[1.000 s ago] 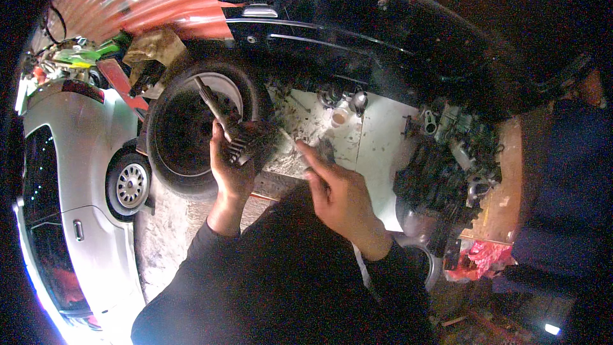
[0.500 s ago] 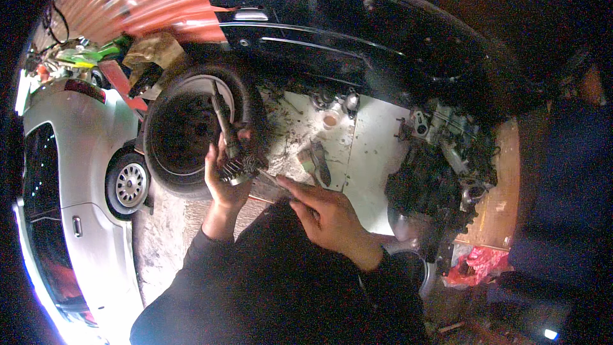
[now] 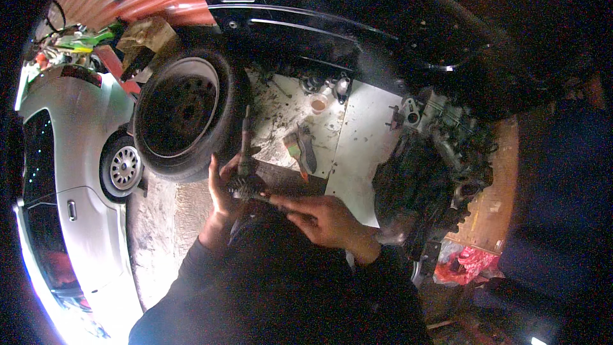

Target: The person holds a metal gear shaft and uses a wire brush to scrub its surface. They rotate the shaft to access different areas and continue brushing throughout the clip.

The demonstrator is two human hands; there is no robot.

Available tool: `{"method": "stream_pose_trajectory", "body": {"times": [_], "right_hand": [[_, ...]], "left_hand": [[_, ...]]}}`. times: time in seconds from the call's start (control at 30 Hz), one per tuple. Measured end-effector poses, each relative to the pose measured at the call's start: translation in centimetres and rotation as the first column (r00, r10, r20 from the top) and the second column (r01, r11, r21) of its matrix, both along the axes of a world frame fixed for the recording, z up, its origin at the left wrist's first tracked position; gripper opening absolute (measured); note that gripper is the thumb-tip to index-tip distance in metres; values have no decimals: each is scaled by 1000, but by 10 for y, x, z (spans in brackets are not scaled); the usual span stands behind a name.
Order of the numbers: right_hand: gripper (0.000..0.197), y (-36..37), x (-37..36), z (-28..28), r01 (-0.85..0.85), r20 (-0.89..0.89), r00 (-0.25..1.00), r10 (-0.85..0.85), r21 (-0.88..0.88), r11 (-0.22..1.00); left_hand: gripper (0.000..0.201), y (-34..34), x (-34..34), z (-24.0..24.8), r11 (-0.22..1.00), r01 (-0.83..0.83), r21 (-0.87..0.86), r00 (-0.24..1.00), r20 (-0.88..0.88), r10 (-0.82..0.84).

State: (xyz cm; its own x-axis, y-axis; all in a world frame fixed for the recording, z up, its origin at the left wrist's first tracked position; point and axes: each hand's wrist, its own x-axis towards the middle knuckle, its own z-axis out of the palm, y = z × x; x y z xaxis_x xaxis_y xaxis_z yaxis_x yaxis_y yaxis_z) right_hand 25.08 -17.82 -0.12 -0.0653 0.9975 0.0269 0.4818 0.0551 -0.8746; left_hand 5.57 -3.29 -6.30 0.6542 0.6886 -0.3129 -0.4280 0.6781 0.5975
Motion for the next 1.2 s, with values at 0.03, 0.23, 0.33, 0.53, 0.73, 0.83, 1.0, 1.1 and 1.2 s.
{"method": "stream_pose_trajectory", "body": {"times": [0.03,0.23,0.33,0.53,0.73,0.83,1.0,1.1,1.2], "right_hand": [[43,2,0,-1,-5,41,999,5,5,1000],[48,9,-10,28,20,42,999,-22,29,999],[46,33,-10,20,240,140,952,-274,216,946],[43,47,-16,42,158,221,959,-180,117,981],[47,61,-46,69,80,250,961,-119,161,984],[48,80,-40,56,309,278,873,-401,322,895],[45,78,-74,64,155,322,926,-196,149,977],[46,93,-78,63,421,234,828,-510,341,840],[42,91,-100,61,266,222,914,-339,303,915]], "left_hand": [[80,3,1,3,999,18,42,1000,-24,-17],[79,43,-11,-1,953,106,285,994,-36,-100],[79,58,-15,5,908,115,402,993,-69,-95],[87,87,-9,42,892,209,401,978,-67,-200],[96,116,-12,49,914,260,311,954,63,-293],[102,120,-17,63,892,262,369,962,-31,-270],[103,134,-30,62,912,328,247,918,146,-370],[100,144,-42,47,923,376,81,835,403,-375],[96,146,-49,48,938,335,87,889,302,-345]]}}
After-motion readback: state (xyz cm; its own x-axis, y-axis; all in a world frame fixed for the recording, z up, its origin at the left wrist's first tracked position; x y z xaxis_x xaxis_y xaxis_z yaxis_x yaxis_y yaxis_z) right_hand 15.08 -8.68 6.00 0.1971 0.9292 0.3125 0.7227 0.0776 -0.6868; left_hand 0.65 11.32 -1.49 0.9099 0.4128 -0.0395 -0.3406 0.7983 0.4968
